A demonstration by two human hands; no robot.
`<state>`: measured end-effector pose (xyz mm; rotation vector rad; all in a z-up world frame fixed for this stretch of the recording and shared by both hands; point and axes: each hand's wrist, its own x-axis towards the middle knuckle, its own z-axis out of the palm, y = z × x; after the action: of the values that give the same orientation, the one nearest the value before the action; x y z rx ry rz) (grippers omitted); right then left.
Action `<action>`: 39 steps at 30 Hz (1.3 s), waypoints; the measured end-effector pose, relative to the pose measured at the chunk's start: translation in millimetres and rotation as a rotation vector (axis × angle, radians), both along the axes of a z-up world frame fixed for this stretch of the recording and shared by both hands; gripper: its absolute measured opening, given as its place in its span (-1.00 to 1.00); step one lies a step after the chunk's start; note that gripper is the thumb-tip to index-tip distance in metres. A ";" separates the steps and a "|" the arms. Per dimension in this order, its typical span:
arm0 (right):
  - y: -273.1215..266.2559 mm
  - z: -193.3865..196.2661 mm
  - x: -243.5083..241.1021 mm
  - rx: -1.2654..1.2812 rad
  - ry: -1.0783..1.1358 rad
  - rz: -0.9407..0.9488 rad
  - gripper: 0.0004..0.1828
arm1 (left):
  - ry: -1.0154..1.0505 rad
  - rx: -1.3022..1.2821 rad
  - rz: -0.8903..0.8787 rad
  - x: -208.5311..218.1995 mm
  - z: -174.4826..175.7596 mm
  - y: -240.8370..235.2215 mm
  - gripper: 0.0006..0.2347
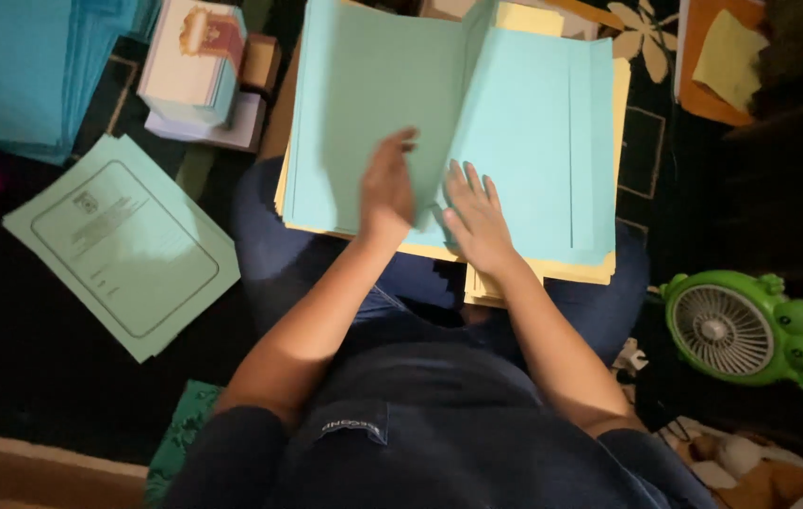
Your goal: Inserting individual sheets of paper into folders and smoothing them down.
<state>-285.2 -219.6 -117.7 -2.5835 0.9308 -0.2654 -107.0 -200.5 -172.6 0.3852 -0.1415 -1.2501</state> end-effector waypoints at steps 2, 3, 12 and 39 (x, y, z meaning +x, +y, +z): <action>5.8 16.1 4.2 0.080 0.140 0.000 -0.20 | -1.114 -0.109 0.843 6.0 139.3 64.0 -0.77; 5.8 14.8 4.5 0.087 0.132 -0.012 -0.20 | -1.121 -0.114 0.827 6.8 163.3 78.5 -0.77; 5.8 -3.0 10.9 -0.270 0.030 0.016 -0.32 | -1.988 -0.312 0.574 -28.9 156.9 48.8 -0.81; -182.2 -3.0 115.4 -0.079 0.301 -0.122 -0.28 | -2.720 0.572 0.067 -3.6 28.7 21.2 -0.45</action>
<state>-169.8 -401.8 -120.6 -2.6911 1.2062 0.0598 -110.6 -179.4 -143.9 2.2845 -1.9766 0.2224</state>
